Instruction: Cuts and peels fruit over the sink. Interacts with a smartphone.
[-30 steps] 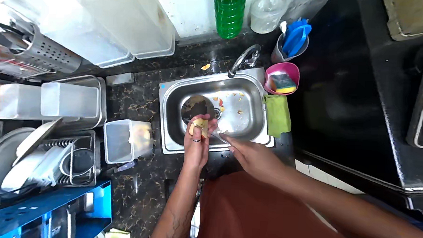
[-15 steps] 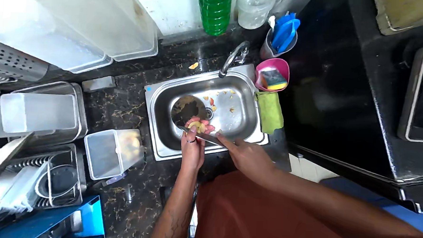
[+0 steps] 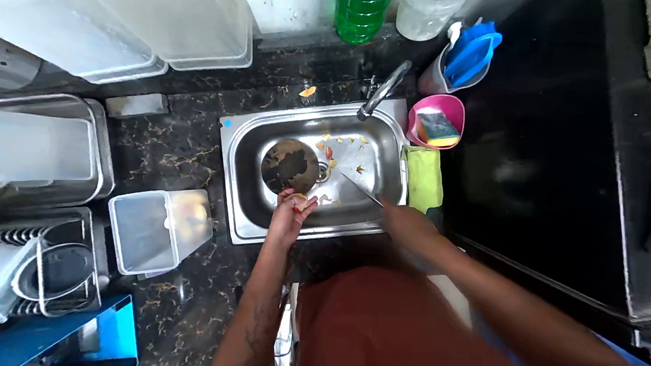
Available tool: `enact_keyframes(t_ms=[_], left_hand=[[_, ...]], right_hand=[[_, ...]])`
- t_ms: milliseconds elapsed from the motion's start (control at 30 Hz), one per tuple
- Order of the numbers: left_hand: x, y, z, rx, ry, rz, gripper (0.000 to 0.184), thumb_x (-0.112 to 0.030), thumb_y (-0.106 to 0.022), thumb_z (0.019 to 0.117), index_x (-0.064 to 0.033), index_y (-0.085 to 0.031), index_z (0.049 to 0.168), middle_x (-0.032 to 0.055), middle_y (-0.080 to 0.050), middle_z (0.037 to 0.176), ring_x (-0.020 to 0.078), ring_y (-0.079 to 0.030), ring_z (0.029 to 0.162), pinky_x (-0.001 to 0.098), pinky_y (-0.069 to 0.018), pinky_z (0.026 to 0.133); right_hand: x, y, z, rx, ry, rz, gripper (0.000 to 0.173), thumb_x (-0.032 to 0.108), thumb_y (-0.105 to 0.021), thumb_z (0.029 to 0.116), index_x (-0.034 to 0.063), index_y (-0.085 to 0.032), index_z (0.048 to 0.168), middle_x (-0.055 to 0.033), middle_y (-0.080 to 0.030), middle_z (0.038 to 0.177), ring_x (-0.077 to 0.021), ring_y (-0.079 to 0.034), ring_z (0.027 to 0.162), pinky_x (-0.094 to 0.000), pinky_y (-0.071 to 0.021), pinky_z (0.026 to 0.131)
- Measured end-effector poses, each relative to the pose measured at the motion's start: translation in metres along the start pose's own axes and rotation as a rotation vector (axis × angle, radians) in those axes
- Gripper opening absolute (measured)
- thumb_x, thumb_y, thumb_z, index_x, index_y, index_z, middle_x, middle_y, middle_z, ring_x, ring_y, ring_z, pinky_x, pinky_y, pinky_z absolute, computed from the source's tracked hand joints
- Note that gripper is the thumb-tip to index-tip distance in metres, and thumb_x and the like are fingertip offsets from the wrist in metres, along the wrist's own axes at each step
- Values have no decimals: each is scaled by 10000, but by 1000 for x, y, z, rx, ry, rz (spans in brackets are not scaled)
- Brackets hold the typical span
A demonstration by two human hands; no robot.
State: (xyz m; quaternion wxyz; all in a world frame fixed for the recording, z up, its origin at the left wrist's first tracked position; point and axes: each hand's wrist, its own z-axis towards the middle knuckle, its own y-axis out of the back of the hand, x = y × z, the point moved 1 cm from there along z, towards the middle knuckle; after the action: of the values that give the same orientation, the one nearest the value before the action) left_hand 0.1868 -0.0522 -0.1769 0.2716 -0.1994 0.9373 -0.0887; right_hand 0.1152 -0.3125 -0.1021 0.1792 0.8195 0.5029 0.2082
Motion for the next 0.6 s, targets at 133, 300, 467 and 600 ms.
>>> enact_keyframes(t_ms=[133,300,467,600], left_hand=[[-14,23,44,-39,-85,404,481,-39,-525,1020,-99,-335,1457,206,-597,1260,330,-678,990,476,-598,777],[-33,40,101,98,-305,1085,556,-81,-773,872,-102,-518,1366,251,-510,1399,387,-583,1207,561,-535,957],[-61,38,145,287,-539,1473,609,-28,-850,776,-134,-641,1339,216,-595,1328,373,-588,1229,560,-505,1033],[-87,33,153,374,-617,1610,478,-55,-818,829,-143,-692,1282,164,-666,1284,355,-648,1173,589,-512,1017]], right_hand=[[-3,-2,13,34,6,-4,481,381,-295,1123,140,-405,1524,-244,-691,1103,-452,-687,1038,-626,-544,868],[21,-6,28,30,75,-44,475,419,-287,1117,157,-432,1487,-213,-703,1043,-432,-703,980,-617,-553,829],[49,-1,48,51,148,-92,454,414,-261,1121,144,-494,1402,-196,-708,1034,-414,-710,980,-612,-557,818],[77,1,68,63,172,-154,452,377,-265,1126,134,-491,1433,-210,-711,1053,-420,-705,1009,-603,-552,846]])
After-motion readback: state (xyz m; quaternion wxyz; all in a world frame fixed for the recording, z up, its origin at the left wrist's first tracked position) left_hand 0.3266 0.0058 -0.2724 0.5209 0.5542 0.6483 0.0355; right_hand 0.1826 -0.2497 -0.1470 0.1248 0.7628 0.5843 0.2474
